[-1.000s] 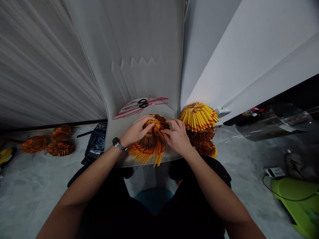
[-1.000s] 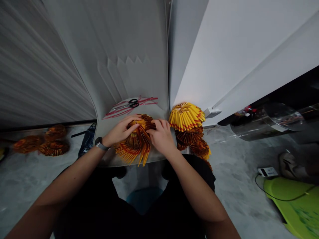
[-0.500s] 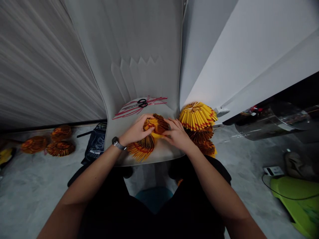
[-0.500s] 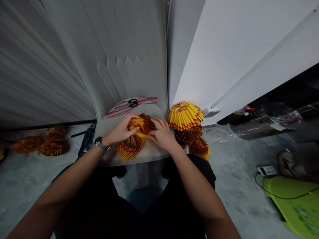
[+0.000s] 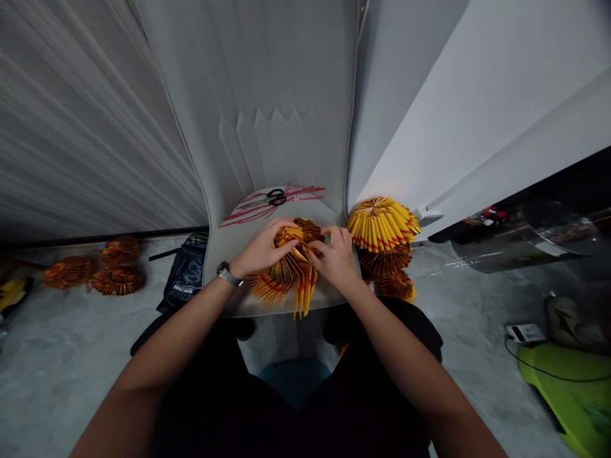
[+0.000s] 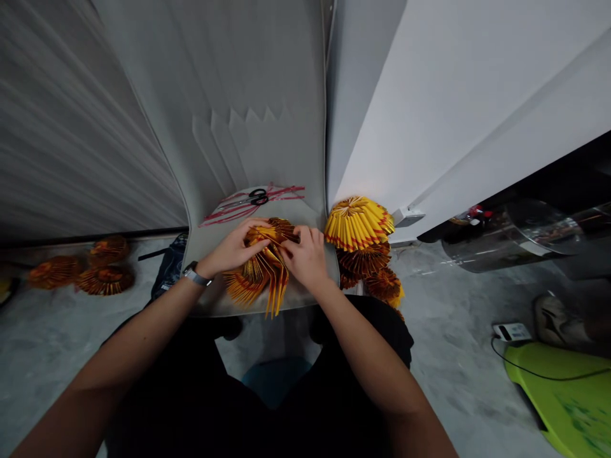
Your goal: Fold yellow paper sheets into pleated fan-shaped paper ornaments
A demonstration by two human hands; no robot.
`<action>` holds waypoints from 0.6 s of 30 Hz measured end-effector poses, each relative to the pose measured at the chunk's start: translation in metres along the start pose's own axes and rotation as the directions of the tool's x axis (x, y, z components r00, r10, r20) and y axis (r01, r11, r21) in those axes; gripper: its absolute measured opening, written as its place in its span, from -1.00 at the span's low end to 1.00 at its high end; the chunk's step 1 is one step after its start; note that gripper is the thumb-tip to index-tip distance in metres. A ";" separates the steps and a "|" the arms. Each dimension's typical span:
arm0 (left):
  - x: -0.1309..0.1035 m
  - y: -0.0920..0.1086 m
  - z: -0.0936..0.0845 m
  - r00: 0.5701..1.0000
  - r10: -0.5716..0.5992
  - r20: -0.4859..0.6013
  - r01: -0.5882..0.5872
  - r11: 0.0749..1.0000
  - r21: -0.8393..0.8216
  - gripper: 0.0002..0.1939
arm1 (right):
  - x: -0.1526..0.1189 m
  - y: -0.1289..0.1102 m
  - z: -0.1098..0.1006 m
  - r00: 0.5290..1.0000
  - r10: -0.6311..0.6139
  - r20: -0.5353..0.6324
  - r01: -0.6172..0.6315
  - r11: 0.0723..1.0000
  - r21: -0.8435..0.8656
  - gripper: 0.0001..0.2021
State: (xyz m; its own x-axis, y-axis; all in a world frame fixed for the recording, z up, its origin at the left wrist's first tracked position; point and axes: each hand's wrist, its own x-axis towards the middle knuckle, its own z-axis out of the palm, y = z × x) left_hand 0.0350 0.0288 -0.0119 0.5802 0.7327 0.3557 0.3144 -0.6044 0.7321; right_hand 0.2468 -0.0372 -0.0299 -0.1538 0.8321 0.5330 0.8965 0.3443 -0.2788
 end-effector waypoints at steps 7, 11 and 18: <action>0.002 0.001 -0.001 0.998 -0.069 -0.010 0.068 0.997 -0.044 -0.62 | 0.002 -0.025 -0.016 0.994 -0.013 0.109 0.016 1.000 -0.026 -0.83; 0.001 0.001 -0.003 0.995 0.005 0.098 -0.003 1.000 -0.021 -0.60 | 0.000 -0.033 -0.026 0.995 0.024 0.094 -0.033 0.995 0.093 -0.81; -0.001 -0.001 -0.009 0.988 0.031 0.148 -0.028 0.999 -0.020 -0.51 | 0.001 -0.013 -0.026 0.990 0.044 0.135 -0.077 0.965 0.250 -0.80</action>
State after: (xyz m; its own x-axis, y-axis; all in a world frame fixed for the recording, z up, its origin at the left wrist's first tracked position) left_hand 0.0275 0.0314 -0.0076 0.6945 0.6592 0.2882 0.2828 -0.6185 0.7331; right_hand 0.2454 -0.0525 -0.0053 -0.1685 0.8976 0.4074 0.7731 0.3767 -0.5103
